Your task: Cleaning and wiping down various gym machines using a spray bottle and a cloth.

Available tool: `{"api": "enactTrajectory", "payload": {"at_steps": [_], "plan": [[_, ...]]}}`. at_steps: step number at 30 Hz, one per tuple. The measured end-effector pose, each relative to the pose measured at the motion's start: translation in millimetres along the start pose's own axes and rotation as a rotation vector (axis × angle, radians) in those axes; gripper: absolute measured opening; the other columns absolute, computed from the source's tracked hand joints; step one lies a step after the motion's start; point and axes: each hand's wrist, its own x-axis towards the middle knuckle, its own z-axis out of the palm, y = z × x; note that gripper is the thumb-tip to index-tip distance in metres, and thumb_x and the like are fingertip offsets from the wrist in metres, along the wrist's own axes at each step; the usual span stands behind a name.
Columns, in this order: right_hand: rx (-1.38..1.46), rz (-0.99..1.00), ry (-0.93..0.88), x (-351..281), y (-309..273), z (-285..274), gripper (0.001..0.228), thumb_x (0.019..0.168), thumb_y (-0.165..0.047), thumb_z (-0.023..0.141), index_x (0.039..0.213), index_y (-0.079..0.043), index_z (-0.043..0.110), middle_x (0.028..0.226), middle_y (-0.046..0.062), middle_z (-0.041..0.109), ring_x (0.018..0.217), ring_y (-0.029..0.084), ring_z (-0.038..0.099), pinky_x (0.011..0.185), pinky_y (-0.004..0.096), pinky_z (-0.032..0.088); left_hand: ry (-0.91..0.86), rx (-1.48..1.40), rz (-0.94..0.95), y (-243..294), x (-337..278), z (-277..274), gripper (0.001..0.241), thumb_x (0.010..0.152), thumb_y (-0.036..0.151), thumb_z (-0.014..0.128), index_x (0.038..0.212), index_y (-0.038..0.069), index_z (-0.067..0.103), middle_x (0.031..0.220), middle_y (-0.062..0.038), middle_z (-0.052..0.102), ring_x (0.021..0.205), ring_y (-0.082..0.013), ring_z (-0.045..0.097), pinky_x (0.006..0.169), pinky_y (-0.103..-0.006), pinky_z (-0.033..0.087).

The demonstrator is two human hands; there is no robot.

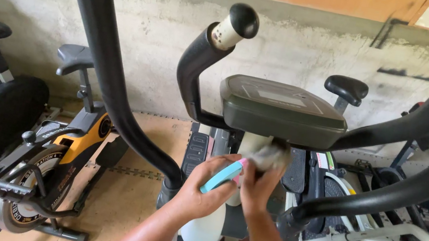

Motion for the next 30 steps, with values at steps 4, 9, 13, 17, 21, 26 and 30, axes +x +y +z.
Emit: {"api": "enactTrajectory", "payload": {"at_steps": [4, 9, 13, 17, 21, 26, 30], "plan": [[-0.021, -0.035, -0.055, -34.5, 2.0, -15.8, 0.034, 0.087, -0.008, 0.073, 0.116, -0.006, 0.055, 0.121, 0.017, 0.057, 0.117, 0.041, 0.053, 0.107, 0.053, 0.039, 0.076, 0.025, -0.043, -2.2, -1.3, 0.5, 0.028, 0.085, 0.006, 0.064, 0.112, -0.001, 0.068, 0.129, -0.019, 0.067, 0.118, -0.0289, 0.066, 0.102, -0.0365, 0.049], [-0.007, 0.044, -0.101, 31.2, -4.3, -10.5, 0.044, 0.081, -0.009, 0.076, 0.118, -0.005, 0.052, 0.116, 0.018, 0.055, 0.111, 0.042, 0.050, 0.103, 0.053, 0.038, 0.055, -0.015, -0.095, 3.8, 4.1, 4.8, 0.031, 0.085, 0.006, 0.063, 0.115, 0.000, 0.066, 0.125, -0.016, 0.068, 0.108, -0.0238, 0.067, 0.097, -0.0341, 0.051], [-0.024, 0.067, -0.049, 43.8, -9.0, -0.5, 0.051, 0.079, -0.008, 0.075, 0.123, -0.002, 0.049, 0.119, 0.023, 0.050, 0.113, 0.046, 0.047, 0.103, 0.054, 0.038, 0.052, 0.017, -0.071, -4.5, 5.0, 8.7, 0.031, 0.086, 0.006, 0.064, 0.116, -0.001, 0.066, 0.123, -0.015, 0.069, 0.109, -0.0205, 0.067, 0.097, -0.0324, 0.051], [-0.103, 0.001, -0.067, -16.8, 15.1, 0.1, 0.057, 0.081, -0.011, 0.077, 0.129, 0.001, 0.048, 0.125, 0.028, 0.048, 0.115, 0.049, 0.047, 0.102, 0.058, 0.038, 0.088, -0.015, -0.143, -14.7, 1.2, 7.7, 0.035, 0.085, 0.005, 0.066, 0.120, 0.001, 0.065, 0.110, -0.011, 0.068, 0.098, -0.0166, 0.064, 0.090, -0.0304, 0.052], [-0.220, -0.081, -0.169, -101.1, 40.1, -14.6, 0.047, 0.085, -0.008, 0.075, 0.127, -0.003, 0.055, 0.128, 0.024, 0.054, 0.120, 0.047, 0.050, 0.107, 0.057, 0.041, 0.059, -0.082, -0.229, -16.6, -3.3, -1.2, 0.030, 0.086, 0.004, 0.064, 0.116, 0.003, 0.064, 0.093, -0.004, 0.065, 0.087, -0.0096, 0.060, 0.080, -0.0265, 0.051], [-0.201, 0.154, -0.271, -100.5, 9.1, -22.9, 0.051, 0.080, -0.007, 0.073, 0.128, -0.002, 0.055, 0.127, 0.022, 0.056, 0.117, 0.046, 0.050, 0.104, 0.056, 0.043, 0.003, -0.119, -0.259, -19.4, -1.3, -22.1, 0.016, 0.087, 0.005, 0.065, 0.103, 0.003, 0.064, 0.085, -0.001, 0.062, 0.078, -0.0076, 0.057, 0.070, -0.0256, 0.050], [-0.317, -0.164, -0.143, 5.6, -57.7, -20.9, 0.051, 0.081, -0.014, 0.073, 0.129, -0.002, 0.058, 0.134, 0.024, 0.052, 0.121, 0.047, 0.047, 0.105, 0.055, 0.039, -0.040, -0.113, -0.326, -10.9, 7.6, -40.9, 0.012, 0.087, 0.007, 0.067, 0.098, 0.003, 0.064, 0.078, -0.002, 0.058, 0.072, -0.0083, 0.054, 0.063, -0.0275, 0.047]]}}
